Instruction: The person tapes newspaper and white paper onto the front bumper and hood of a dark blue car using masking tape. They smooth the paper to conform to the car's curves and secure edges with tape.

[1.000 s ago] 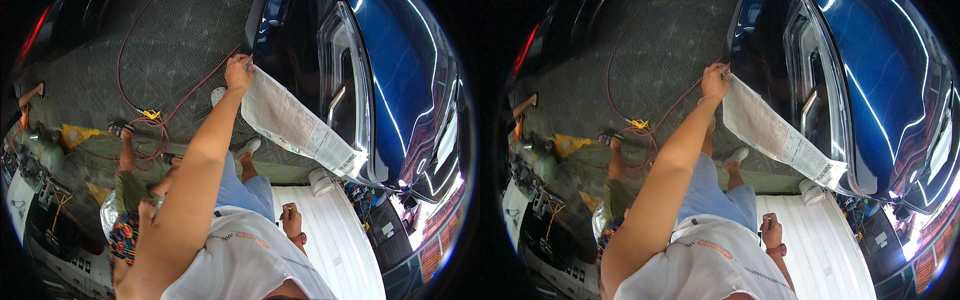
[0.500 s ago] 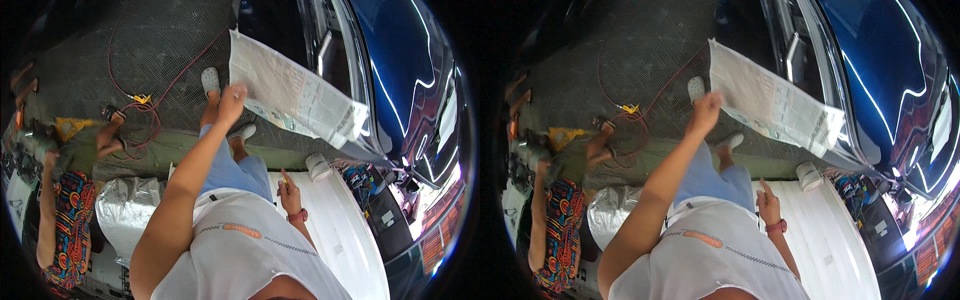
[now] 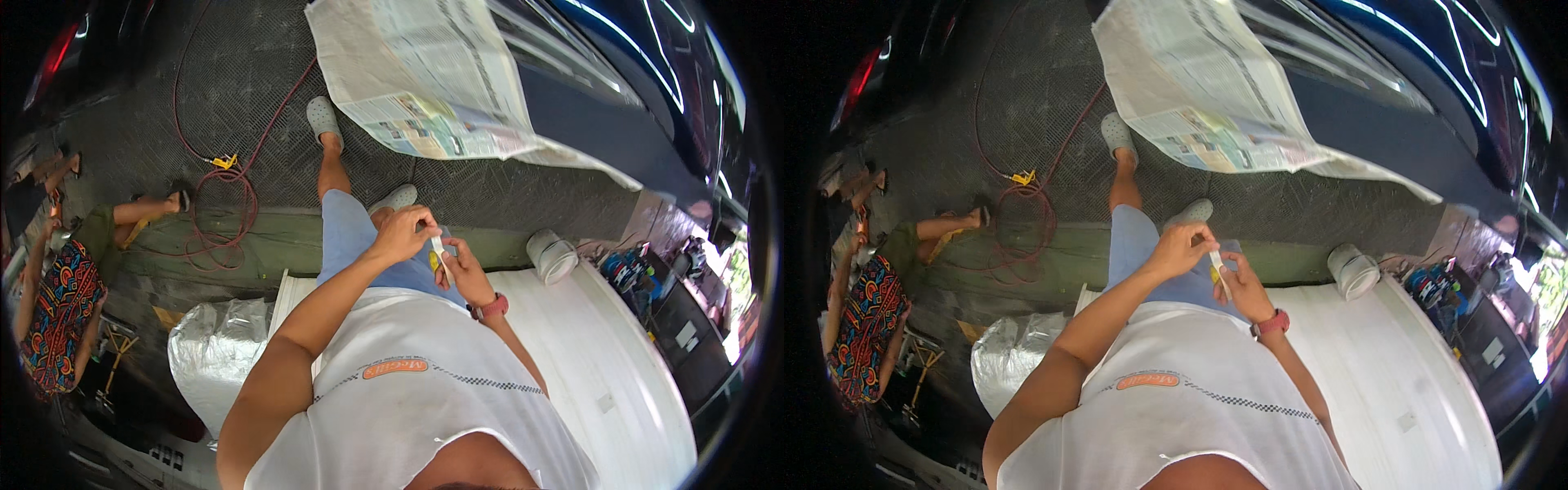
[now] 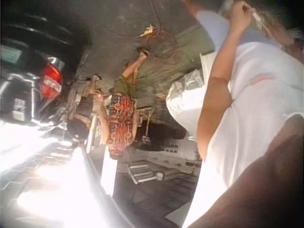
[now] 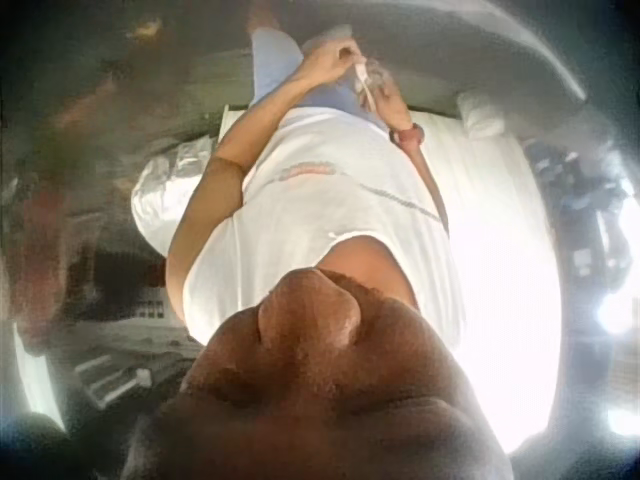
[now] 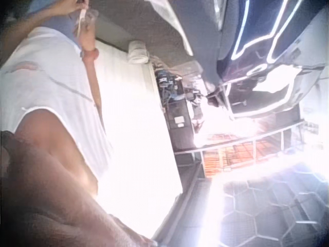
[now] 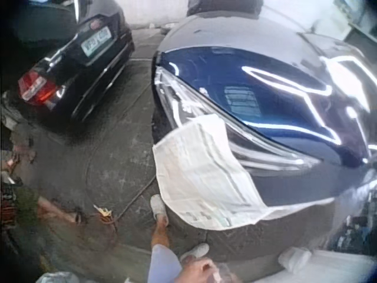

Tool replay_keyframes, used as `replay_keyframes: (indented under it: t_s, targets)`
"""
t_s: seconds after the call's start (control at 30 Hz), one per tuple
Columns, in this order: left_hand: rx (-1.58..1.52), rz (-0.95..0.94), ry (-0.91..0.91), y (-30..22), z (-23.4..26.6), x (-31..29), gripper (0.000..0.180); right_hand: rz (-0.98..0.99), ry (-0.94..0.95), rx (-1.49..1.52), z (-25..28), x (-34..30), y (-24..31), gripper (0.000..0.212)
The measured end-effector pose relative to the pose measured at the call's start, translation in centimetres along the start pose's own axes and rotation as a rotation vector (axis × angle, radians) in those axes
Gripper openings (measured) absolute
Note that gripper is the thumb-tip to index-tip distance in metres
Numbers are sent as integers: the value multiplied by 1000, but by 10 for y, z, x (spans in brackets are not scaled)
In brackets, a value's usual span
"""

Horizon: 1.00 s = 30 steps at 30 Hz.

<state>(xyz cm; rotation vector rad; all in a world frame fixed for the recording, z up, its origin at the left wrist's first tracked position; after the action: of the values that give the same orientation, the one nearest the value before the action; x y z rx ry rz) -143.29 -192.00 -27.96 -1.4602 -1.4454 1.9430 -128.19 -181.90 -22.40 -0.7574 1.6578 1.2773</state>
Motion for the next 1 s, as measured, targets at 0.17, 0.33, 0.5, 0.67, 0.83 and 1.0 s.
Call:
replay_keyframes:
  t_s: [0.17, 0.33, 0.5, 0.67, 0.83, 1.0]
  targets:
    - [41, 29, -89, 12, -47, 0, 19, 150, -231, -461, 31, -13, -37, 17]
    - [-524, 330, -671, 155, -22, 28, 9, 387, -507, -450, 19, -25, -73, 14]
    - [-720, 617, -731, 245, 45, 70, 26, 59, -440, -666, -4, 34, -238, 48]
    - [-737, 505, -784, 280, 65, 128, 46, 125, -542, -674, -22, 49, -280, 61]
    - [-842, 366, -774, 305, 32, 167, 48, 123, -589, -582, -15, 36, -312, 51]
    - [-1036, 183, -662, 301, -13, 221, 43, 110, -581, -569, -20, 28, -349, 41]
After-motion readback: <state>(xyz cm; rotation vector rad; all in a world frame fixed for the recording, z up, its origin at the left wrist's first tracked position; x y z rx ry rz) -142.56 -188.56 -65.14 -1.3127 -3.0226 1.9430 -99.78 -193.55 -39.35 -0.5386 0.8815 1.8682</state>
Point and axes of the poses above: each hand's wrist, its own x-axis towards the middle knuckle, its own z-axis out of the back of the hand, y = z × x, the point moved 7 cm from there along x, towards the middle knuckle
